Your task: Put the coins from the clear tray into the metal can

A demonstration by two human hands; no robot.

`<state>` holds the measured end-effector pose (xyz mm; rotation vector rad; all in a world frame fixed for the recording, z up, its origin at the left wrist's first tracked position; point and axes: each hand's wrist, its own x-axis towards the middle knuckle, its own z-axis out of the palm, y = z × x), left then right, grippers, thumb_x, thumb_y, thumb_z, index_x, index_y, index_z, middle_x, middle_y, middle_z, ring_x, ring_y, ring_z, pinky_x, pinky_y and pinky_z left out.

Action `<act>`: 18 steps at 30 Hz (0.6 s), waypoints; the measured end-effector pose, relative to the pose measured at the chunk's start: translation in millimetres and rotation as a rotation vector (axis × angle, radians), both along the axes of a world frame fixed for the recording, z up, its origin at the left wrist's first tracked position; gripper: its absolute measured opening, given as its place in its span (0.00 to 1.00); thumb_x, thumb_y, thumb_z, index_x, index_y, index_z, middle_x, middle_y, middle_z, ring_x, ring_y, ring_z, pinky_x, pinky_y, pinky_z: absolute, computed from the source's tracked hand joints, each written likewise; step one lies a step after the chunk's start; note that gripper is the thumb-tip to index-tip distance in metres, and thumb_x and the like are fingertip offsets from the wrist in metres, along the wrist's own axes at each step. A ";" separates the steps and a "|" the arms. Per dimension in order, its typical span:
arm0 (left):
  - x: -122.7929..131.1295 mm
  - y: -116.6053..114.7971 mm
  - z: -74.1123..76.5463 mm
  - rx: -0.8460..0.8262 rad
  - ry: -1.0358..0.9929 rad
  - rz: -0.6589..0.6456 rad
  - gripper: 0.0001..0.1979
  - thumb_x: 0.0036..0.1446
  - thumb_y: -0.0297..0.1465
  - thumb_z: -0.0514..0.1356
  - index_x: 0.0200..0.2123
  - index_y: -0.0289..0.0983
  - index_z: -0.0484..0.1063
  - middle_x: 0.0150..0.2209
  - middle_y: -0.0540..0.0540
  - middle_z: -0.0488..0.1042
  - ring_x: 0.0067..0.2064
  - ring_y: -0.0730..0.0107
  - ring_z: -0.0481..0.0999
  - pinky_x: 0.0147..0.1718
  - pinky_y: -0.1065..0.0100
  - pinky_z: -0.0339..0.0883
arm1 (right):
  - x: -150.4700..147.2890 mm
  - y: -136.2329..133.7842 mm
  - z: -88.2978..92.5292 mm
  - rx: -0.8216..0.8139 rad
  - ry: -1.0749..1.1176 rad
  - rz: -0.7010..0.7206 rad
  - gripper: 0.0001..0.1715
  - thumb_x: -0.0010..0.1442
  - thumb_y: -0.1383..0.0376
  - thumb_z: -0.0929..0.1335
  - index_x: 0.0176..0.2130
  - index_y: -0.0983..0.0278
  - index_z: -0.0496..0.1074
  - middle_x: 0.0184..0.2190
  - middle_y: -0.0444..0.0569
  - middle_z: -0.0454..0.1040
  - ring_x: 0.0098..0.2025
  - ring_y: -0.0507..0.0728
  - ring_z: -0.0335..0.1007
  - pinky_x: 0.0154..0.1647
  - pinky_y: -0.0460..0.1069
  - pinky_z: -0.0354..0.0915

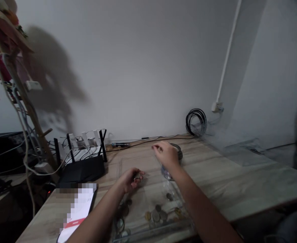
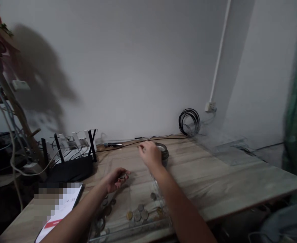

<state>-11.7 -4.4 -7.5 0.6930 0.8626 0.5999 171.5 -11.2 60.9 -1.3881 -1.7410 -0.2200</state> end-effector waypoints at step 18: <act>-0.9 5.7 -12.6 0.211 0.037 0.022 0.05 0.50 0.23 0.53 0.32 0.30 0.67 0.28 0.44 0.74 0.15 0.86 0.61 0.11 0.82 0.47 | 17.3 -1.1 8.2 0.184 -0.014 -0.107 0.14 0.56 0.63 0.59 0.32 0.64 0.72 0.30 0.49 0.73 0.35 0.53 0.65 0.36 0.46 0.56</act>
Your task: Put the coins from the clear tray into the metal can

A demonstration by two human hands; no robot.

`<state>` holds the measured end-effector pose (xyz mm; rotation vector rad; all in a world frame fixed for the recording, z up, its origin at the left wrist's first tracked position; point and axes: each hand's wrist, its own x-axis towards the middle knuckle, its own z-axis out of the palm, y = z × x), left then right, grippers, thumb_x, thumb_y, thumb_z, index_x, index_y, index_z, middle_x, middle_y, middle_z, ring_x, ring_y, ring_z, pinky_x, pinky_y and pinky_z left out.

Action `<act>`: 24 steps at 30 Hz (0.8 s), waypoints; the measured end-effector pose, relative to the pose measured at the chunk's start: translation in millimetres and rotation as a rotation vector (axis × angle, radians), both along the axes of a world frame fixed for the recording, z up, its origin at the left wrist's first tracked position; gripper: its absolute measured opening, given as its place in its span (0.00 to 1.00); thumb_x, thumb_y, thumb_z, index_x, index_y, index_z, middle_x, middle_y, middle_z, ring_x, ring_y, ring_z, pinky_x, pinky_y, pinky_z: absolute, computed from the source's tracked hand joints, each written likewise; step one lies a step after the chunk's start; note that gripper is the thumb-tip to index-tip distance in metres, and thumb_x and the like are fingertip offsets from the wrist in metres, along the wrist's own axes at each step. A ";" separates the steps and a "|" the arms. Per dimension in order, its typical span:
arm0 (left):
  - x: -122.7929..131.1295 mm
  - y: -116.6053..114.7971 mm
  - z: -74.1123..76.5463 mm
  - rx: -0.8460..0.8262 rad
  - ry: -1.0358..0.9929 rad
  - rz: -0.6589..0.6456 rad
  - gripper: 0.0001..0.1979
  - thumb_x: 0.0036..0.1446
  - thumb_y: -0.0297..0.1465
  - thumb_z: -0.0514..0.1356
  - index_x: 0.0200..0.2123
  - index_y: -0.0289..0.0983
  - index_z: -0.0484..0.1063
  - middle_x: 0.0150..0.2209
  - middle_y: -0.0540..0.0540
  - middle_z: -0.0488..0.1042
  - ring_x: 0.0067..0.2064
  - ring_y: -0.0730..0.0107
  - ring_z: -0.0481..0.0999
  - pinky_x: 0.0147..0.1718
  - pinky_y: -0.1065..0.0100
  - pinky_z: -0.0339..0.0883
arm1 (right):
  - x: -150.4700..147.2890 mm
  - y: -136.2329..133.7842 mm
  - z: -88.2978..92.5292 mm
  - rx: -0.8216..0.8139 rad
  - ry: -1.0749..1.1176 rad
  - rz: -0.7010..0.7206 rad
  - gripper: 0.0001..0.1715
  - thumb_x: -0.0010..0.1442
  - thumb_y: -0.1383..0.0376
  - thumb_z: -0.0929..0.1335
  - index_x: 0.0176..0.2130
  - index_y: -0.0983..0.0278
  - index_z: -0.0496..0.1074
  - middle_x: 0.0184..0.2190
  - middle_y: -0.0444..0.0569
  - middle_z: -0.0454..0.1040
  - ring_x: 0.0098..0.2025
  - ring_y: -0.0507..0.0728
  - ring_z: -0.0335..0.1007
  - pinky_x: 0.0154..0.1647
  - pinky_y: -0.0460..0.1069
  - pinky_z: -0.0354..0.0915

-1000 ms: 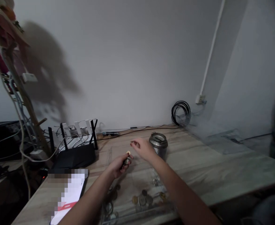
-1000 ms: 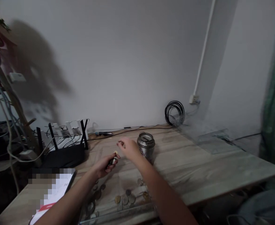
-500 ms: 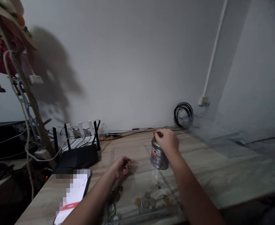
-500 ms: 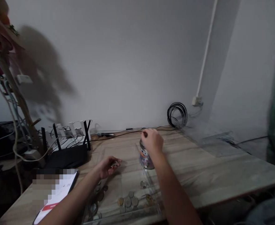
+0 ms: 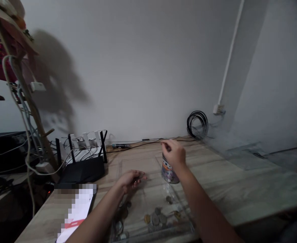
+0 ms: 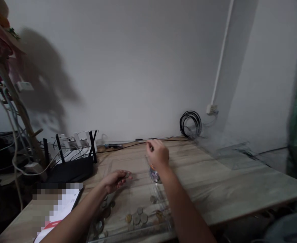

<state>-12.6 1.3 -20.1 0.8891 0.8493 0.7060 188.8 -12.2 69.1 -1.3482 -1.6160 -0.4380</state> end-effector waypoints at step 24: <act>0.9 -4.4 11.4 -0.204 -0.146 0.150 0.14 0.43 0.16 0.48 0.35 0.29 0.63 0.25 0.45 0.70 0.25 0.76 0.72 0.28 0.76 0.68 | 31.5 4.4 1.9 -0.285 0.070 -0.334 0.10 0.49 0.63 0.63 0.29 0.58 0.74 0.28 0.48 0.73 0.31 0.55 0.65 0.26 0.47 0.52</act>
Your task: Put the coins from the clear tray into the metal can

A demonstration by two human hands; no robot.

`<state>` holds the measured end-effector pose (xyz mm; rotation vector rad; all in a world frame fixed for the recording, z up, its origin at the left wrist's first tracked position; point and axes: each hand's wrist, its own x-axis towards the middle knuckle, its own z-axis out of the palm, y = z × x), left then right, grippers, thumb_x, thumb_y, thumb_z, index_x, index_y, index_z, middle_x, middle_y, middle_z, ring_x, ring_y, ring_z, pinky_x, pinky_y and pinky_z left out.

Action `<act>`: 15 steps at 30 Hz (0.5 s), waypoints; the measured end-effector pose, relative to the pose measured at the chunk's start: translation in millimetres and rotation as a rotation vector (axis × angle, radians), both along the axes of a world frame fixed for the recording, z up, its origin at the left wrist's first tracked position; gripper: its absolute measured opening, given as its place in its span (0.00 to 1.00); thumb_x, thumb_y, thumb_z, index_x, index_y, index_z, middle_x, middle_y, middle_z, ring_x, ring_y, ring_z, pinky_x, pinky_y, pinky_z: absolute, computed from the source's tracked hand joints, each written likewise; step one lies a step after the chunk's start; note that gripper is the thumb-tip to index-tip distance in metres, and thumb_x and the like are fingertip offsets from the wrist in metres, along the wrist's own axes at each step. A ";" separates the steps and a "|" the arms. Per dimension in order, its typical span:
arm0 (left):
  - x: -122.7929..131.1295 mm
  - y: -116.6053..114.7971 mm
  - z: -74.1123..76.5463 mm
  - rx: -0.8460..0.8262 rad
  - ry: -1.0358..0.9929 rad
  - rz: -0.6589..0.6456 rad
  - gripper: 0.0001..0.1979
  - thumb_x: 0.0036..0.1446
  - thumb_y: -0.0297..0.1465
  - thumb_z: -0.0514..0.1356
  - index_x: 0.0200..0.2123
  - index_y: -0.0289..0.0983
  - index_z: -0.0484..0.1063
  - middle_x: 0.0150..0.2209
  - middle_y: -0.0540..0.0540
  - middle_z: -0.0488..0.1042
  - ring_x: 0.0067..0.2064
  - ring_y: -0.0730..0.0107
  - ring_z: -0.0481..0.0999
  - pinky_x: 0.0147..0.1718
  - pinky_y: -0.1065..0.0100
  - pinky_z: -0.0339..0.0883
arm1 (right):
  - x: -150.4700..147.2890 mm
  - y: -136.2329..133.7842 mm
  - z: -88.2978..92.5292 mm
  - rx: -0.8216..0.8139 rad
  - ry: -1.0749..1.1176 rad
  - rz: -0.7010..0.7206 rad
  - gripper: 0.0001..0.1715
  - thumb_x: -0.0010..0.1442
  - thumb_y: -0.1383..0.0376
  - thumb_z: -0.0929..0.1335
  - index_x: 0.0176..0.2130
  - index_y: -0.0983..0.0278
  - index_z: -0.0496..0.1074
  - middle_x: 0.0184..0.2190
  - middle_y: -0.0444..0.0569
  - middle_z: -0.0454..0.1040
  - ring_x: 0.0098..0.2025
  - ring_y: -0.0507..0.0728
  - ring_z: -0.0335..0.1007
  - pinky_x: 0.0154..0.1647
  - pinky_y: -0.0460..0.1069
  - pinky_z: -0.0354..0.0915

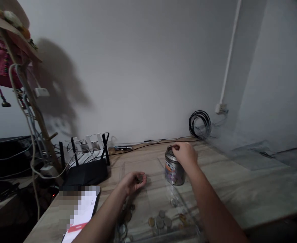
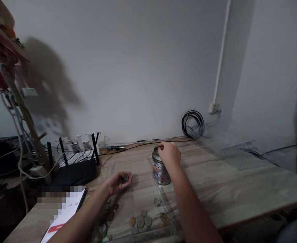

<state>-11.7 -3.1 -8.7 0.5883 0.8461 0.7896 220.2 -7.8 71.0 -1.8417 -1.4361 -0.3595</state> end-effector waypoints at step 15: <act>-1.9 5.6 -7.0 0.048 -0.032 -0.016 0.15 0.46 0.15 0.46 0.38 0.27 0.64 0.28 0.42 0.72 0.27 0.74 0.74 0.26 0.78 0.68 | -68.1 -7.0 -26.9 -0.140 -0.177 0.809 0.10 0.49 0.61 0.65 0.30 0.62 0.75 0.27 0.45 0.73 0.28 0.51 0.64 0.28 0.44 0.55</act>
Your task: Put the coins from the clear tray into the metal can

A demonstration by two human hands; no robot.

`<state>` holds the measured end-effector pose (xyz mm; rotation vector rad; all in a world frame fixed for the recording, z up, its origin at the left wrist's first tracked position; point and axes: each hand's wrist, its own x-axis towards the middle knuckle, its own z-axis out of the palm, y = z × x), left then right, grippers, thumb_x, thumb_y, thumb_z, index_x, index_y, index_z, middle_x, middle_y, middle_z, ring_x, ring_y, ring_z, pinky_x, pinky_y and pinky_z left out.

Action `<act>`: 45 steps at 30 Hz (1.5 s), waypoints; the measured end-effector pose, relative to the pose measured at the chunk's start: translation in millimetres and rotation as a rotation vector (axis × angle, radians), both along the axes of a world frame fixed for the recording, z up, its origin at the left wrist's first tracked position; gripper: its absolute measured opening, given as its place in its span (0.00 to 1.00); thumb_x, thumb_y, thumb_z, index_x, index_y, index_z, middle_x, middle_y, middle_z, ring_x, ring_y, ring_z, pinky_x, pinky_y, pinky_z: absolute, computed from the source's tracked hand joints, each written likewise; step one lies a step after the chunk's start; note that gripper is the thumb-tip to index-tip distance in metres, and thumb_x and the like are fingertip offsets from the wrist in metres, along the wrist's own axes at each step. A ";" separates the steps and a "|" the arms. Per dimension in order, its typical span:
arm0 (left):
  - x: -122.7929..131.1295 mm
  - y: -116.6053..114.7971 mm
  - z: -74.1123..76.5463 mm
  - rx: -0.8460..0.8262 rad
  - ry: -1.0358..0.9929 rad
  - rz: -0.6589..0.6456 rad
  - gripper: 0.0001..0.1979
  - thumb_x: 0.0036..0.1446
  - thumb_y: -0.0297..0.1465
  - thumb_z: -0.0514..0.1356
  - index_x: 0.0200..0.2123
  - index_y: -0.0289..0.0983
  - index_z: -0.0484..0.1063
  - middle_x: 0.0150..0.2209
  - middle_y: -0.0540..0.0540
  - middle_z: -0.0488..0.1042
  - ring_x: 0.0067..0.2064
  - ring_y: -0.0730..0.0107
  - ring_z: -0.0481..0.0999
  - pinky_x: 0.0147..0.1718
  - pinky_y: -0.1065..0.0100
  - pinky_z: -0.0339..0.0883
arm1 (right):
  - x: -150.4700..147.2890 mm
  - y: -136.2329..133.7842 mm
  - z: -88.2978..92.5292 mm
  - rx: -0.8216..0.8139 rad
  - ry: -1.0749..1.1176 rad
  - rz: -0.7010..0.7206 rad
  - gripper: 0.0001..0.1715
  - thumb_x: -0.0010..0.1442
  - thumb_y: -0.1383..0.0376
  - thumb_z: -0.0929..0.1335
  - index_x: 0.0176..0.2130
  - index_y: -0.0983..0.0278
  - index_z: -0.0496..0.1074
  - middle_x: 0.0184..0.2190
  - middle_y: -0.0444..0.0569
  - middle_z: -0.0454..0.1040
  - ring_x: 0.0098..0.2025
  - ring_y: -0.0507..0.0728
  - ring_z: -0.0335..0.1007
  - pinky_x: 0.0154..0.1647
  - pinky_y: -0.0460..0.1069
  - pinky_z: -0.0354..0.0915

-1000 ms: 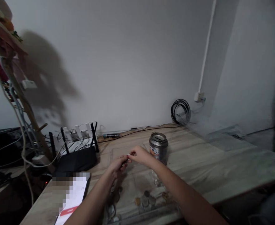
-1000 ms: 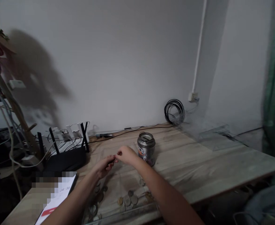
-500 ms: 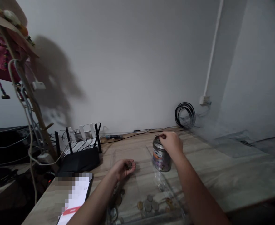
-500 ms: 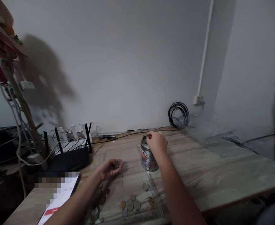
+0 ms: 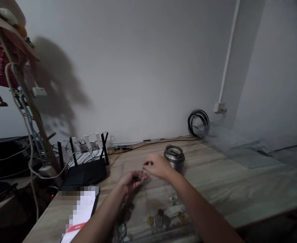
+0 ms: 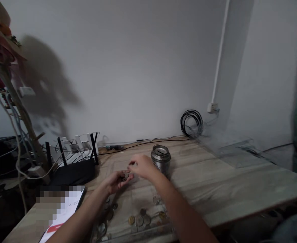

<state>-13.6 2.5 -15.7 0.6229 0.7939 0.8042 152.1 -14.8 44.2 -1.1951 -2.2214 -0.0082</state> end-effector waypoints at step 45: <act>4.6 -11.9 13.9 0.083 0.127 0.106 0.04 0.53 0.22 0.53 0.27 0.30 0.67 0.24 0.47 0.73 0.25 0.78 0.74 0.24 0.82 0.66 | -21.0 8.0 -24.9 -0.280 0.057 -0.083 0.11 0.48 0.64 0.65 0.33 0.60 0.73 0.27 0.44 0.74 0.27 0.51 0.67 0.25 0.43 0.54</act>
